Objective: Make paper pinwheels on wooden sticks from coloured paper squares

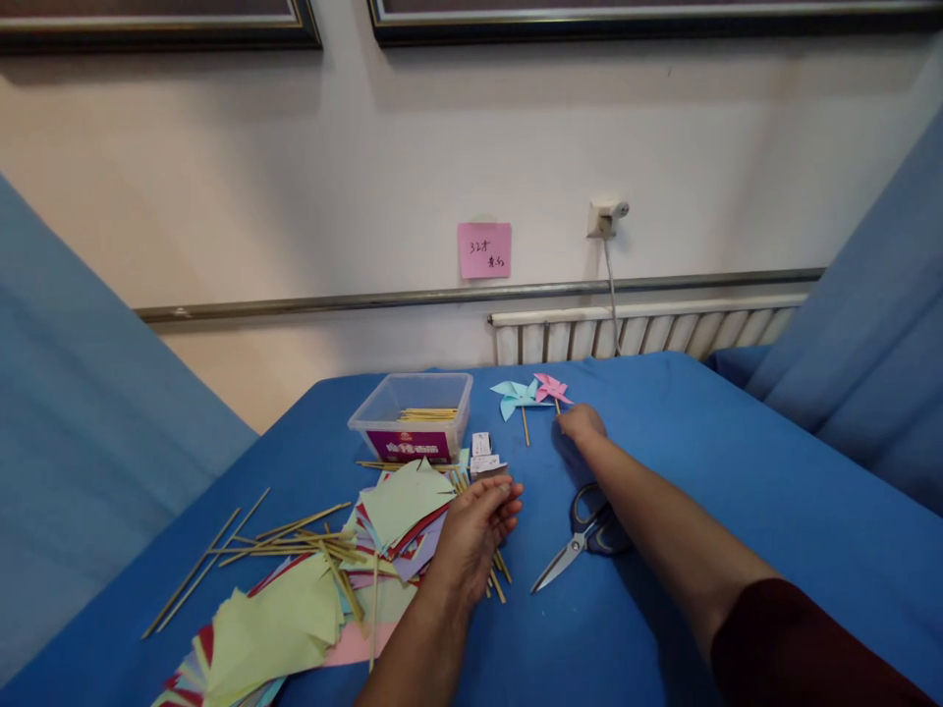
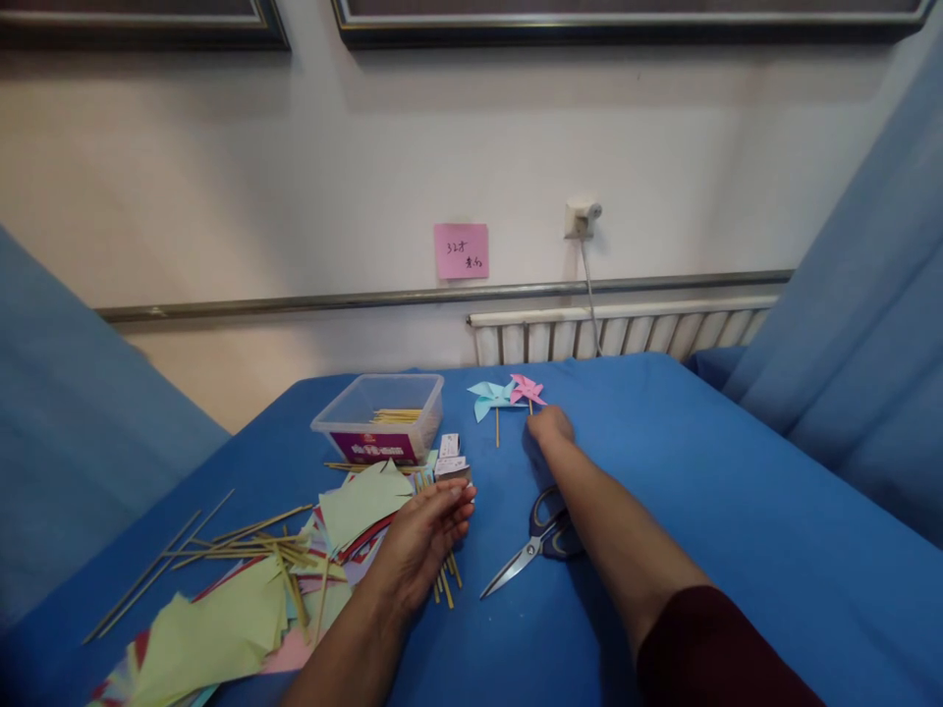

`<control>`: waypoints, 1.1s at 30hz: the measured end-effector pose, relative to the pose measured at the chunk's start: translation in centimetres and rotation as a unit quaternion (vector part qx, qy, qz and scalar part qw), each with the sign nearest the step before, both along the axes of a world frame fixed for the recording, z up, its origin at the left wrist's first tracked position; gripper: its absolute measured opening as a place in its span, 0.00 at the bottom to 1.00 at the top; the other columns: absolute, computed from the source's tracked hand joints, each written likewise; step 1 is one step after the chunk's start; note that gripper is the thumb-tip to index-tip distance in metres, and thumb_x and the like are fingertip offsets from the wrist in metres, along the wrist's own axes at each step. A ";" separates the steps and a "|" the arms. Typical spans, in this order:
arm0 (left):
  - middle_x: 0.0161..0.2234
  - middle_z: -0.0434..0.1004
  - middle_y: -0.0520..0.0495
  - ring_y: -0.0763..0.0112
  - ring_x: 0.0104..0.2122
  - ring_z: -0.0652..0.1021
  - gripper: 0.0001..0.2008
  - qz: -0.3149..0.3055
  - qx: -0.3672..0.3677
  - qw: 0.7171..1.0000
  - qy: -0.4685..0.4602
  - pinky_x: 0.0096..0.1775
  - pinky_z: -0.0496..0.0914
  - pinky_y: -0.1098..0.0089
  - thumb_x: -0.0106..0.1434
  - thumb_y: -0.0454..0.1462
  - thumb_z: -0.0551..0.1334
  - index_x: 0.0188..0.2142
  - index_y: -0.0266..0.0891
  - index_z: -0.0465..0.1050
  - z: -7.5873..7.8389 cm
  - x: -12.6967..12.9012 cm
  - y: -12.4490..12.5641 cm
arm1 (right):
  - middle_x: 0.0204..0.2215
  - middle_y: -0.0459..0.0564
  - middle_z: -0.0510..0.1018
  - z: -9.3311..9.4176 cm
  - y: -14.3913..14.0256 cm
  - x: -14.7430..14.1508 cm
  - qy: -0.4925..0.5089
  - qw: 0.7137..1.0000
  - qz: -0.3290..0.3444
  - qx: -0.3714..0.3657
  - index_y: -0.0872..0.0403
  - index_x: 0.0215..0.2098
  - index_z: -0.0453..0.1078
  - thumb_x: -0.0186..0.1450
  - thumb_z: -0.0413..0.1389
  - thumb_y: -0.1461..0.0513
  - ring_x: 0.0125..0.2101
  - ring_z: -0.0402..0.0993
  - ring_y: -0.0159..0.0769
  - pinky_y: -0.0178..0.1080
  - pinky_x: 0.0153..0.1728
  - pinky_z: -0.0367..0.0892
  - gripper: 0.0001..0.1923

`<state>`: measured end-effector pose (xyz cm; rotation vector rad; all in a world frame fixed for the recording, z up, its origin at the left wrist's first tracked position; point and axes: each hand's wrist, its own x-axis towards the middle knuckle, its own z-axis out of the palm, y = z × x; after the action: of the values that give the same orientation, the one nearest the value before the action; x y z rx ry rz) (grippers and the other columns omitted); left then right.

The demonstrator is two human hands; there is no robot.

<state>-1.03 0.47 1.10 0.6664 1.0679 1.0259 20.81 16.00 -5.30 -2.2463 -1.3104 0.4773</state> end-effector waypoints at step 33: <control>0.31 0.80 0.42 0.75 0.24 0.75 0.10 -0.071 0.075 0.990 0.100 0.27 0.64 0.75 0.50 0.37 0.67 0.32 0.35 0.72 -1.1 1.5 -0.9 | 0.34 0.53 0.79 2.7 -10.5 -3.5 0.144 0.970 0.064 0.184 0.55 0.35 0.70 0.62 0.50 0.58 0.35 0.75 0.38 0.35 0.35 0.67 0.11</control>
<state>0.48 -0.41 0.02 0.9696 1.1053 0.9356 17.35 5.51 -2.56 -1.7257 -1.2749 0.5344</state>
